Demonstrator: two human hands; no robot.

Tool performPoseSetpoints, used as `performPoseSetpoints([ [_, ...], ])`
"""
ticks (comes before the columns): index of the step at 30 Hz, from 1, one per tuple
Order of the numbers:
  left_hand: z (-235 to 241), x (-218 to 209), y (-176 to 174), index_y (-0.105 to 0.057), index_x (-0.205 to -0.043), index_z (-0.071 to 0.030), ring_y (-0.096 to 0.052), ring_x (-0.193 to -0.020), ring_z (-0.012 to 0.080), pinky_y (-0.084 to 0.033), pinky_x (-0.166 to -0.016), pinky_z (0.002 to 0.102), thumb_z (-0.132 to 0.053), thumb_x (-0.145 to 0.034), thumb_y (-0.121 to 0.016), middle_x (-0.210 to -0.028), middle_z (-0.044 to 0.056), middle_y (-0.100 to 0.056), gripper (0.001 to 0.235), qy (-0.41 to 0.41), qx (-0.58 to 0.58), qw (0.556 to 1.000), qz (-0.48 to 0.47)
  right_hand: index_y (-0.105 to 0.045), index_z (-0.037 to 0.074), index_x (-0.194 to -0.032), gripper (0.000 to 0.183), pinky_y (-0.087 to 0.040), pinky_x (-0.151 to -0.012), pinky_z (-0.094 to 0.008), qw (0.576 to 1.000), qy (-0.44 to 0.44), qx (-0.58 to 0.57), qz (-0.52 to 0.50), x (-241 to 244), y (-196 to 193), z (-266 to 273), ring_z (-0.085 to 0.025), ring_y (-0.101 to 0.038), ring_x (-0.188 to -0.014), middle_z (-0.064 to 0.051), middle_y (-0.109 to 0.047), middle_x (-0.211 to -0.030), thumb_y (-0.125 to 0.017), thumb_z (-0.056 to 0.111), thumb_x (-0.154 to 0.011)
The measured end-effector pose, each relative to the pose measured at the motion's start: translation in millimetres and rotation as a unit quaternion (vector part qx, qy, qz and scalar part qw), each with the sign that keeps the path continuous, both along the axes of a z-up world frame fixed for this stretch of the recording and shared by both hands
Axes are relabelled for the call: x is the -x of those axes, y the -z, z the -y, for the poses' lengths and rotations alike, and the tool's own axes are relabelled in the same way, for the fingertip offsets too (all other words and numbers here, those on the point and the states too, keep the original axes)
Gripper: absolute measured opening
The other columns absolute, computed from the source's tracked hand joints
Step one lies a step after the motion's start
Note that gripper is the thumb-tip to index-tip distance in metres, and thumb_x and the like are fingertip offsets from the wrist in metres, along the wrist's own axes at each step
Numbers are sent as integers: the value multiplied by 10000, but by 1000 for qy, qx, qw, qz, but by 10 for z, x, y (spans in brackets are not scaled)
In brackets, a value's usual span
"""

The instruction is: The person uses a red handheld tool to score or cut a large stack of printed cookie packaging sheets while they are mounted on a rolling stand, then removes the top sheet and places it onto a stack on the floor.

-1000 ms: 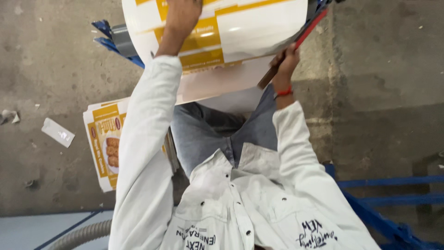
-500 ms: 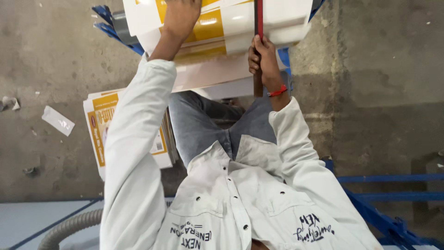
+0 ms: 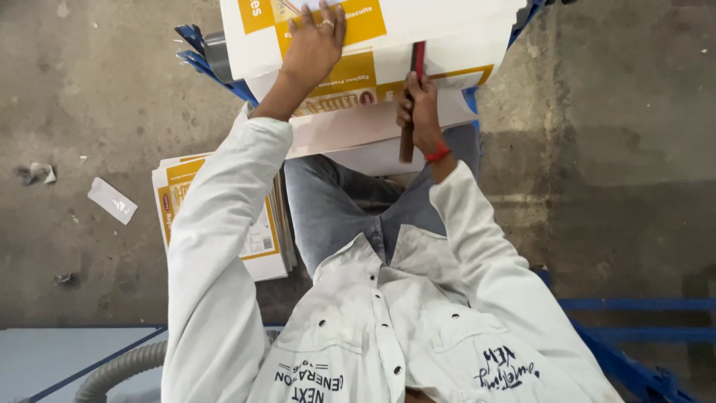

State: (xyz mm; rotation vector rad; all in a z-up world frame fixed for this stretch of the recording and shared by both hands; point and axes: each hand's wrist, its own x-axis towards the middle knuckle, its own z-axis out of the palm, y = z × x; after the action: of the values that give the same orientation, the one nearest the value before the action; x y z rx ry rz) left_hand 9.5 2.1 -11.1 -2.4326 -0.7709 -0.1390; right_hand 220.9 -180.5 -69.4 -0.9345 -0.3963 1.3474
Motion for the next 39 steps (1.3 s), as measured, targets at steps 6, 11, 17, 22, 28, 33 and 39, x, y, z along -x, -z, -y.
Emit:
performPoseSetpoints([
  [6,-292,-63,116,-480,-1521,24,-629,-1224,511,-486,-1016,743,-46,-1069,-545,-1331,263,-659,461,-127,149,979,-50,-500,152,-939,295,-343,-412,-270,995,-78,-52,23,-294,-96,161,-93,-376,-450,41,-381,-631,-522,389,-1115],
  [11,-905,-426,-113,-549,-1353,31,-681,-1013,486,-558,-692,653,-149,-939,-586,-1227,238,-672,453,-13,-48,997,53,-485,140,-897,307,-423,-400,-333,978,195,-68,31,-742,407,-242,-152,-463,-446,-13,-462,-620,-507,386,-1080],
  [17,-406,-63,-51,-487,-1478,60,-658,-1105,506,-588,-747,603,-121,-1006,-558,-1357,283,-613,511,-34,49,998,-29,-502,226,-1013,107,-359,-409,-278,991,127,-22,45,-141,486,-263,-91,-423,-474,36,-488,-674,-489,302,-1087],
  [22,-92,-16,-387,-441,-1514,25,-626,-1155,508,-589,-805,579,-260,-978,-582,-1412,297,-568,624,-28,48,998,0,-493,148,-912,315,-322,-384,-265,996,-89,-13,16,288,-182,-71,-78,-364,-427,52,-383,-608,-560,412,-1070],
  [28,-303,-79,-294,-437,-1471,65,-595,-1165,549,-561,-772,646,-463,-977,-553,-1383,313,-563,733,-54,100,993,-7,-498,159,-901,306,-328,-393,-259,993,-111,-21,42,99,-552,48,-80,-377,-436,52,-376,-608,-559,407,-1070],
  [33,-699,-201,118,-526,-1412,-3,-670,-1041,508,-568,-693,669,-179,-948,-563,-1289,244,-643,498,-45,-57,996,56,-500,162,-899,291,-329,-398,-263,996,-93,1,-2,-54,-138,-141,-84,-364,-431,50,-382,-604,-557,395,-1065],
  [39,-926,-166,42,-631,-1227,43,-696,-933,427,-581,-806,572,-55,-1117,-483,-1055,246,-687,209,20,175,983,59,-490,145,-866,339,-407,-409,-305,964,260,-56,-18,-689,598,-284,-124,-440,-452,10,-462,-620,-506,402,-1087],
])
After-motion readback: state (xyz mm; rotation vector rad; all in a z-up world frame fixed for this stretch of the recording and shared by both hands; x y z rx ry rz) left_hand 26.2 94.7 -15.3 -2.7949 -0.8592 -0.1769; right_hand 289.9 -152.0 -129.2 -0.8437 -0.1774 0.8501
